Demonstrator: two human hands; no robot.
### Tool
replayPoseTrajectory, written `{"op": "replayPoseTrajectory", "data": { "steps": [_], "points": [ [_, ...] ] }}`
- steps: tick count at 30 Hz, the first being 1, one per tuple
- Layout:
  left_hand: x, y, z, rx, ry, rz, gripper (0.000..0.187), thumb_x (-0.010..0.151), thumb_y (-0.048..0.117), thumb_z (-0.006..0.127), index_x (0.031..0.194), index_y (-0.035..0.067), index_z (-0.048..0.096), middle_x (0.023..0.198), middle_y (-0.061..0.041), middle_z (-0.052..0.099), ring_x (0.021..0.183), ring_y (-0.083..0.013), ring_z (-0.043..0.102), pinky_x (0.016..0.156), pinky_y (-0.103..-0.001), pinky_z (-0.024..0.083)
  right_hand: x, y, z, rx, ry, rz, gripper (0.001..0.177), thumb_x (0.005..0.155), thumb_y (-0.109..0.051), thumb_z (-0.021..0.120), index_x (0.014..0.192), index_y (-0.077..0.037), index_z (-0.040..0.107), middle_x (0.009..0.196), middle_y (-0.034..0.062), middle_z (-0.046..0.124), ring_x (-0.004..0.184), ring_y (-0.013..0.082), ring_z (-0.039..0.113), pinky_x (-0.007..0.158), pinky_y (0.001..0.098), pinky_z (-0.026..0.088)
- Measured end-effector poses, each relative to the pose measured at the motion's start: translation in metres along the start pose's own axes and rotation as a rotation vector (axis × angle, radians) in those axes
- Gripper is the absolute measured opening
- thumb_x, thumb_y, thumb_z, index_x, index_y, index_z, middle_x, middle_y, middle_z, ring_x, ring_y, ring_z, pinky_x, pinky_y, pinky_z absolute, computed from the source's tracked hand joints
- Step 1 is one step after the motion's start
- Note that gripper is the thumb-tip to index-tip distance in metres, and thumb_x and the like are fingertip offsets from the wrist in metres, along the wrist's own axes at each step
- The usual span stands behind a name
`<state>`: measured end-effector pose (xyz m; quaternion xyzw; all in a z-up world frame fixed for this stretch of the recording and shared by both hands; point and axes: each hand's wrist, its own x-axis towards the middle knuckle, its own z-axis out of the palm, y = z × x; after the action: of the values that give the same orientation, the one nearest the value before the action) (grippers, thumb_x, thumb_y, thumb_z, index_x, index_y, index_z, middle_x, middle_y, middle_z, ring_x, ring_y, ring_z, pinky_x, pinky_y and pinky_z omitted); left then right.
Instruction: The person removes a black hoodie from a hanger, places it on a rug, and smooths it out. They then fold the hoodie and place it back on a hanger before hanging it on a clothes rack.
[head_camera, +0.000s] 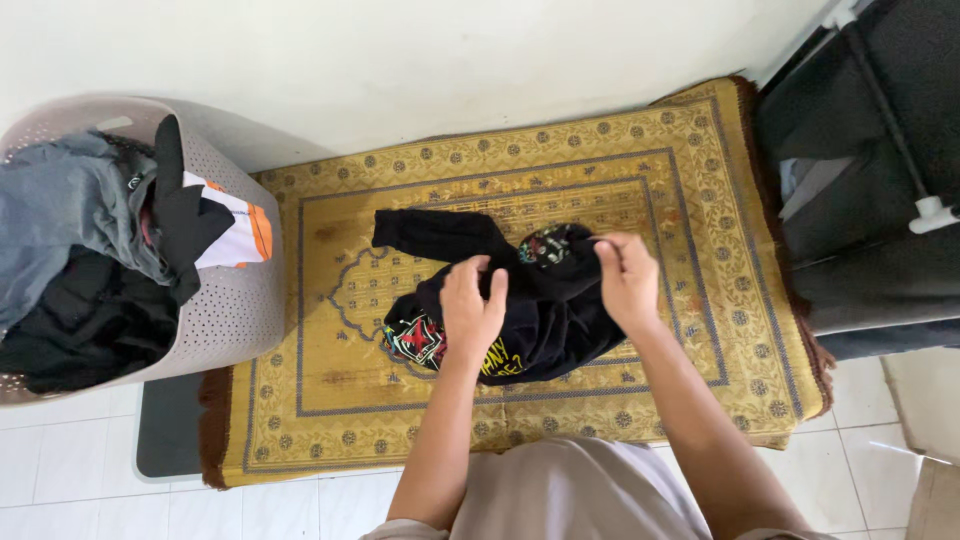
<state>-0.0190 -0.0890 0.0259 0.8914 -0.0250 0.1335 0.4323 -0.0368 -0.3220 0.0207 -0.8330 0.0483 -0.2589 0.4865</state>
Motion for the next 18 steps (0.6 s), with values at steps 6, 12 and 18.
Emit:
{"op": "replayPoseTrajectory", "data": {
  "steps": [6, 12, 18],
  "points": [
    [-0.002, 0.046, 0.025, -0.242, -0.267, -0.230, 0.035, 0.093, 0.034, 0.073, 0.100, -0.001, 0.071, 0.083, -0.012, 0.069, 0.074, -0.0257, 0.068, 0.070, -0.036, 0.054, -0.022, -0.018, 0.008, 0.060, -0.230, -0.179, 0.011, 0.097, -0.006, 0.069, 0.109, -0.004, 0.069, 0.102, 0.0114, 0.070, 0.094, 0.0309, 0.068, 0.083, 0.0367, 0.055],
    [-0.021, 0.007, 0.053, -0.294, -0.052, -0.188, 0.027, 0.102, 0.025, 0.061, 0.100, 0.001, 0.071, 0.085, -0.014, 0.071, 0.075, -0.0238, 0.068, 0.071, -0.038, 0.053, -0.016, -0.012, -0.011, -0.031, -0.365, -0.478, 0.013, 0.092, -0.006, 0.072, 0.098, -0.002, 0.061, 0.116, 0.0079, 0.074, 0.106, 0.0310, 0.063, 0.093, 0.0413, 0.051],
    [-0.035, -0.045, 0.083, -1.111, 0.013, -0.959, 0.029, 0.106, 0.031, 0.050, 0.089, 0.011, 0.062, 0.083, -0.001, 0.068, 0.072, -0.0141, 0.067, 0.072, -0.036, 0.055, -0.017, 0.000, -0.029, -0.229, -0.435, -0.650, 0.015, 0.088, -0.011, 0.076, 0.095, -0.005, 0.064, 0.116, 0.0069, 0.066, 0.108, 0.0298, 0.062, 0.095, 0.0431, 0.050]
  ]
}}
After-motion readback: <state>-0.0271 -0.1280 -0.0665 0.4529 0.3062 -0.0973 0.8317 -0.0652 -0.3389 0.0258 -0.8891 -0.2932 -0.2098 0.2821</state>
